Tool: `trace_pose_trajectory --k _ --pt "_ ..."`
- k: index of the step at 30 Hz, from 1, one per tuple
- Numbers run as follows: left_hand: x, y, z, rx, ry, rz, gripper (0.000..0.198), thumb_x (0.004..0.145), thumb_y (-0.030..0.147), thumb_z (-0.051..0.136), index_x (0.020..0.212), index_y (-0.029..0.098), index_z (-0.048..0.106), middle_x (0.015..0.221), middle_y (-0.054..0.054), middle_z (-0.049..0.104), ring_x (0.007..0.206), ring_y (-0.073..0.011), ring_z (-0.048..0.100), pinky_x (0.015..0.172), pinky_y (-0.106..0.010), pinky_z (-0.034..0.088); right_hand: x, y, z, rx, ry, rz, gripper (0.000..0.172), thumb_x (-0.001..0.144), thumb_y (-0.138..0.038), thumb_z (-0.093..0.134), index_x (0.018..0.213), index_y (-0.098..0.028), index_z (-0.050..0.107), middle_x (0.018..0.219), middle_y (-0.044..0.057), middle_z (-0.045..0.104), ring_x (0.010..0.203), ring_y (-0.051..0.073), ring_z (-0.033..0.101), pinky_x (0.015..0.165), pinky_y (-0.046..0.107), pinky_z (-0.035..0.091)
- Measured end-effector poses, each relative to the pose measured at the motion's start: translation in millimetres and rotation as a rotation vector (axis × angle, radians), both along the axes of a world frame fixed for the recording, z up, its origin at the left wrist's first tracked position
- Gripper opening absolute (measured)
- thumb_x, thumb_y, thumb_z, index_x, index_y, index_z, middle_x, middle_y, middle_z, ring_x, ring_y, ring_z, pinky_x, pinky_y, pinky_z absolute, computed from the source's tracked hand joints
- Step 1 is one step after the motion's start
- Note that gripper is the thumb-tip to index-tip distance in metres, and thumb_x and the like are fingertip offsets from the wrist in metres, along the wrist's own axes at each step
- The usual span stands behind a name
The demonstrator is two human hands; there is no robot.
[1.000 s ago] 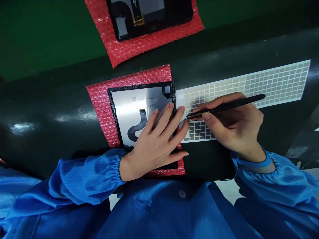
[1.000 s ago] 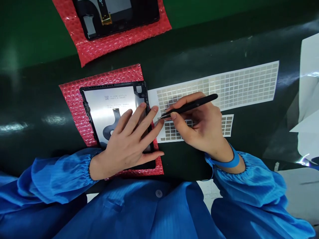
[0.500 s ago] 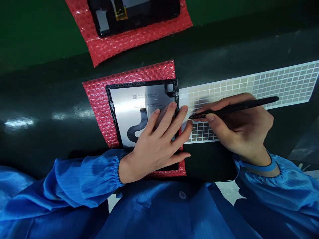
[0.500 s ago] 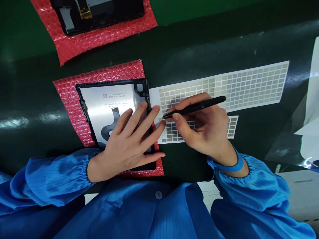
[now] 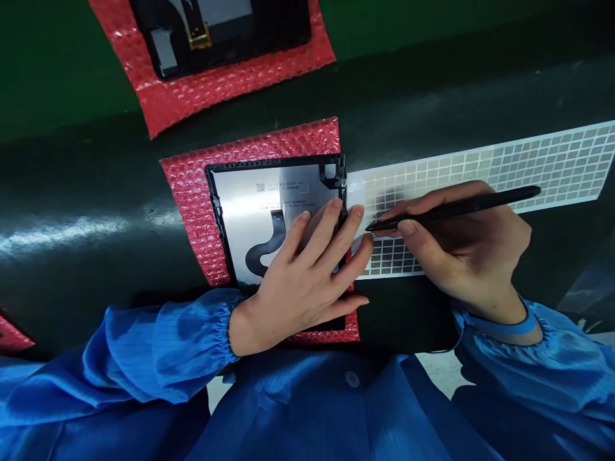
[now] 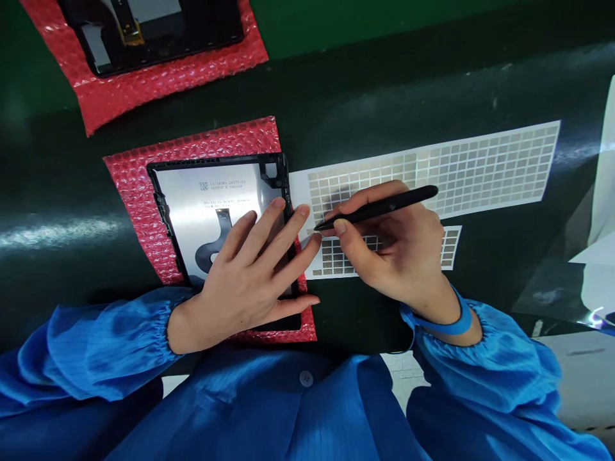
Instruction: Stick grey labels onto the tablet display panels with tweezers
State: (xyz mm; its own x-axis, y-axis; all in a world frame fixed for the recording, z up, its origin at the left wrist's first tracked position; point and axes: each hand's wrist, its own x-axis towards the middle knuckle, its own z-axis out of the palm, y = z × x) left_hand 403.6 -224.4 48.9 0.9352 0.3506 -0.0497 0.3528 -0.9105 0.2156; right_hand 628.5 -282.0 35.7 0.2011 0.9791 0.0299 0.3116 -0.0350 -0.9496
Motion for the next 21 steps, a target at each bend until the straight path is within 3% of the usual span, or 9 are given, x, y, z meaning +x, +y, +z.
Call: trace_pose_trajectory --k 9,14,18,21 --pt "-0.1 0.5 0.0 -0.021 -0.017 0.001 0.074 0.101 0.064 0.054 0.153 0.011 0.05 0.167 -0.024 0.035 0.154 -0.0468 0.034 0.118 -0.063 0.038 -1.2 5.5 0.5 -0.009 0.135 -0.037 0.026 0.086 -0.008 0.078 0.108 -0.022 0.075 0.097 0.003 0.08 0.085 0.022 0.082 0.07 0.03 0.073" --pt "1.5 1.0 -2.1 -0.051 -0.033 0.006 0.076 0.102 0.065 0.052 0.153 0.009 0.049 0.169 -0.025 0.031 0.155 -0.0478 0.031 0.119 -0.063 0.036 1.0 8.3 6.0 -0.002 0.22 -0.153 0.015 0.087 -0.011 0.08 0.1 -0.02 0.075 0.089 0.005 0.081 0.073 0.024 0.081 0.067 0.034 0.073" --pt "-7.6 -1.7 14.3 -0.055 -0.073 0.028 0.083 0.1 0.07 0.051 0.156 0.009 0.048 0.17 -0.022 0.03 0.157 -0.0461 0.028 0.123 -0.059 0.031 -12.8 18.0 22.6 0.11 0.208 -0.226 0.016 0.085 -0.011 0.082 0.097 -0.019 0.077 0.083 0.006 0.08 0.071 0.026 0.081 0.058 0.032 0.071" --pt "-24.3 -6.1 34.8 -0.019 -0.076 0.017 0.071 0.104 0.06 0.049 0.148 0.004 0.055 0.15 -0.025 0.056 0.138 -0.0406 0.054 0.113 -0.053 0.045 -39.1 30.4 37.0 0.124 0.169 -0.246 0.014 0.087 -0.01 0.08 0.095 -0.022 0.077 0.081 0.002 0.079 0.067 0.023 0.08 0.06 0.032 0.072"
